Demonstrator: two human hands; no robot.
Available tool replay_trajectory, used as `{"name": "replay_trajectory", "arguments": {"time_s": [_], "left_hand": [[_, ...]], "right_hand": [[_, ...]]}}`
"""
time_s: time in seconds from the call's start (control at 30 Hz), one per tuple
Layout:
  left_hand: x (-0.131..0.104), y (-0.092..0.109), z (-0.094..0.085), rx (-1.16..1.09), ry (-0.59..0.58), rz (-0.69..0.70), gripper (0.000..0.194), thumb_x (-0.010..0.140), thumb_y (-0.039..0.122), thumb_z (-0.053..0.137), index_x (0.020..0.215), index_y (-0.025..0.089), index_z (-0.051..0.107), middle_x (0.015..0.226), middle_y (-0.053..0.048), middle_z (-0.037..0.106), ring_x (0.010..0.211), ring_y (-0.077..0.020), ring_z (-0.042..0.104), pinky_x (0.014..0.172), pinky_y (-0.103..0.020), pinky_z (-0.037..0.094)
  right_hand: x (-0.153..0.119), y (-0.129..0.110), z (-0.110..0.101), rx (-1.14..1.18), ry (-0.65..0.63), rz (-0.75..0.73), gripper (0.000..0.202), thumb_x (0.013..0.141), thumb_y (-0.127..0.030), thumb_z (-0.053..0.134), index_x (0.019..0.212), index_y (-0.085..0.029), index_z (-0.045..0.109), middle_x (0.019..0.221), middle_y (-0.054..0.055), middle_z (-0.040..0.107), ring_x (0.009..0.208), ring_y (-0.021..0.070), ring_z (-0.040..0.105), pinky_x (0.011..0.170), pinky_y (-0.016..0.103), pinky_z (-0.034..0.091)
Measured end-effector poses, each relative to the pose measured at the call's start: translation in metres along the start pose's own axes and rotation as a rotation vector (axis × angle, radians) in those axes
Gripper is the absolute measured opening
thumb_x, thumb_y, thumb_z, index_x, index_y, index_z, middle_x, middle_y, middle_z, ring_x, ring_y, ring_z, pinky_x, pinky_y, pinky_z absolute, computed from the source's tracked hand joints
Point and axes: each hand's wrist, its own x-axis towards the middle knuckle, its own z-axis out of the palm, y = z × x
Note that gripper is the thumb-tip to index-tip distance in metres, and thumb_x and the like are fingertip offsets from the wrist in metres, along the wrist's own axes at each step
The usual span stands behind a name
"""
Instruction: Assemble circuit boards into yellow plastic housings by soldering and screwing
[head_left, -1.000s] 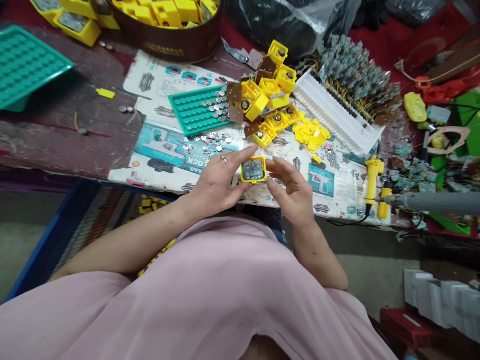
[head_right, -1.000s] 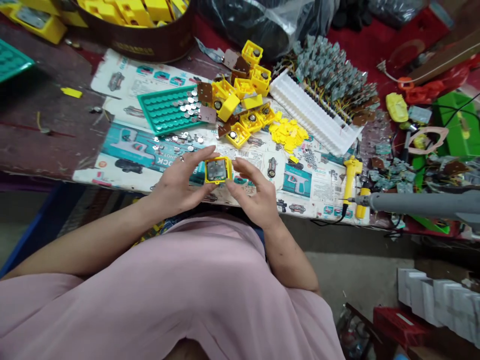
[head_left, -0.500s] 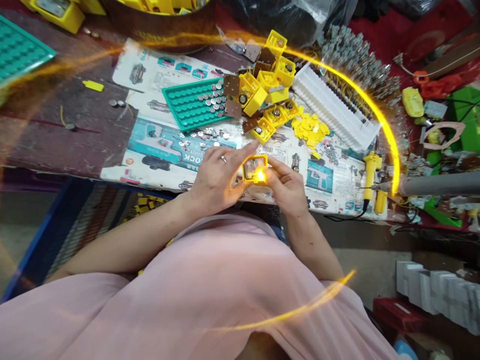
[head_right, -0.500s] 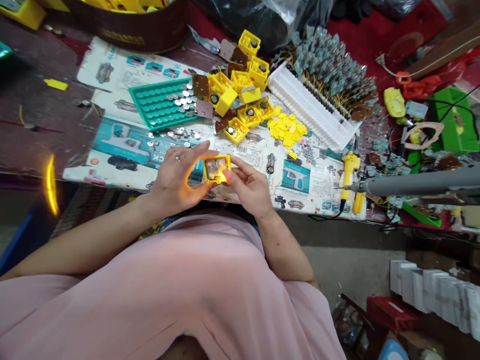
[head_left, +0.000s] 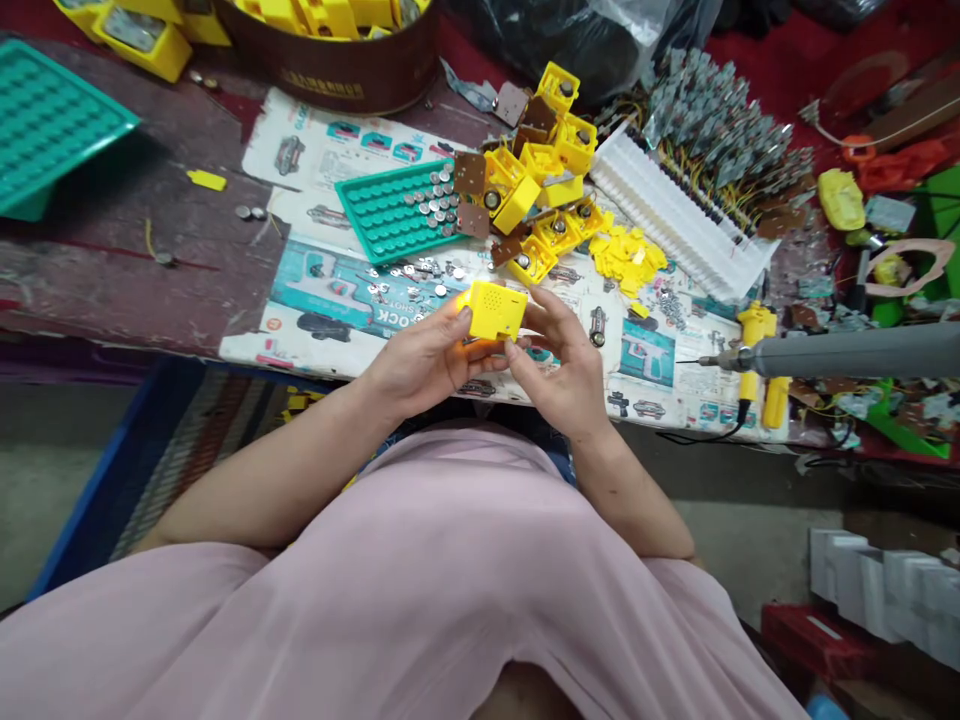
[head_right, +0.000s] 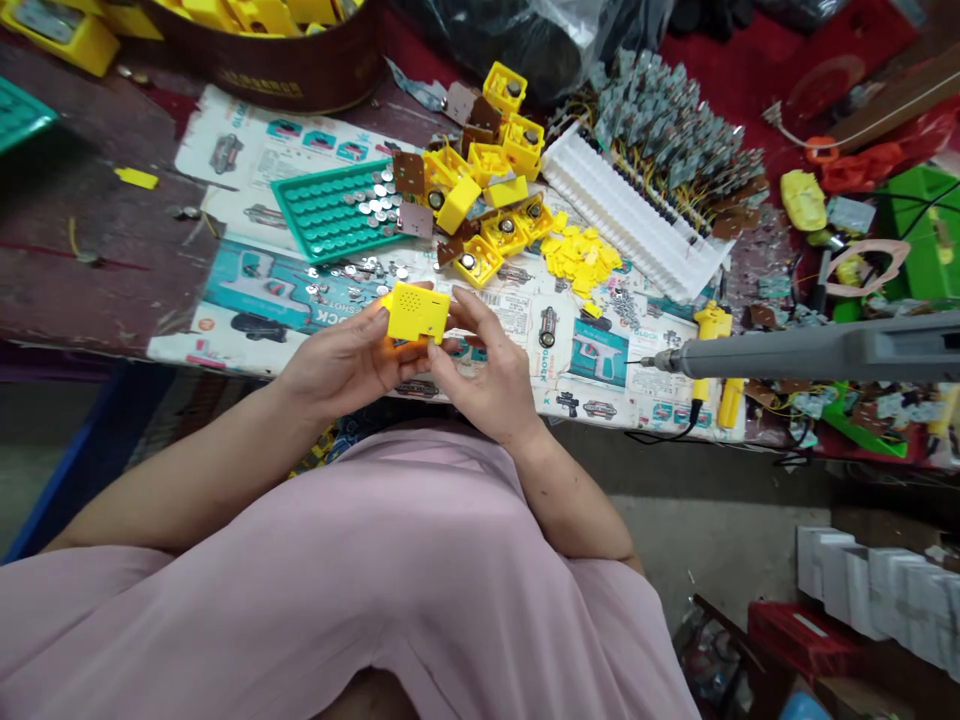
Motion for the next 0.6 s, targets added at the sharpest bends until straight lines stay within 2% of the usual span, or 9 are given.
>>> {"name": "replay_trajectory", "arguments": {"time_s": [0.13, 0.23, 0.43, 0.5, 0.6], "left_hand": [[0.000, -0.003, 0.001, -0.002, -0.037, 0.014, 0.051, 0.085, 0.043, 0.075, 0.130, 0.026, 0.057, 0.122, -0.004, 0.070, 0.110, -0.0225, 0.069, 0.093, -0.031, 0.054], [-0.001, -0.006, 0.000, -0.021, -0.038, 0.035, 0.053, 0.079, 0.044, 0.082, 0.124, 0.026, 0.062, 0.118, -0.003, 0.071, 0.107, -0.0203, 0.070, 0.088, -0.026, 0.054], [-0.003, -0.014, -0.004, -0.026, -0.080, 0.092, 0.037, 0.080, 0.041, 0.081, 0.113, 0.030, 0.070, 0.112, 0.001, 0.072, 0.102, -0.0140, 0.068, 0.087, -0.022, 0.053], [-0.003, -0.012, -0.007, 0.012, -0.079, 0.094, 0.038, 0.080, 0.042, 0.081, 0.113, 0.029, 0.070, 0.113, 0.000, 0.072, 0.101, -0.0147, 0.068, 0.086, -0.023, 0.053], [-0.009, 0.002, -0.015, 0.123, -0.032, 0.146, 0.047, 0.073, 0.042, 0.086, 0.115, 0.026, 0.070, 0.113, -0.003, 0.072, 0.099, -0.0174, 0.068, 0.085, -0.026, 0.055]], "right_hand": [[0.000, 0.002, 0.004, 0.013, 0.003, 0.023, 0.055, 0.084, -0.032, 0.067, 0.136, -0.029, 0.050, 0.128, 0.004, 0.070, 0.109, 0.0194, 0.071, 0.097, 0.036, 0.060], [0.000, 0.002, 0.006, 0.047, -0.011, 0.031, 0.053, 0.084, -0.028, 0.065, 0.134, -0.029, 0.050, 0.123, 0.003, 0.072, 0.104, 0.0182, 0.072, 0.094, 0.035, 0.061], [-0.004, 0.003, 0.011, 0.013, 0.008, 0.002, 0.049, 0.084, -0.024, 0.061, 0.132, -0.026, 0.050, 0.119, 0.005, 0.072, 0.103, 0.0179, 0.072, 0.092, 0.034, 0.062], [-0.004, 0.005, 0.008, 0.024, -0.052, -0.006, 0.051, 0.086, -0.027, 0.063, 0.136, -0.026, 0.049, 0.126, 0.006, 0.070, 0.106, 0.0176, 0.072, 0.095, 0.034, 0.061], [-0.008, 0.008, 0.000, 0.023, -0.166, -0.006, 0.069, 0.083, -0.035, 0.074, 0.144, -0.031, 0.043, 0.135, 0.007, 0.066, 0.109, 0.0187, 0.071, 0.099, 0.038, 0.060]]}}
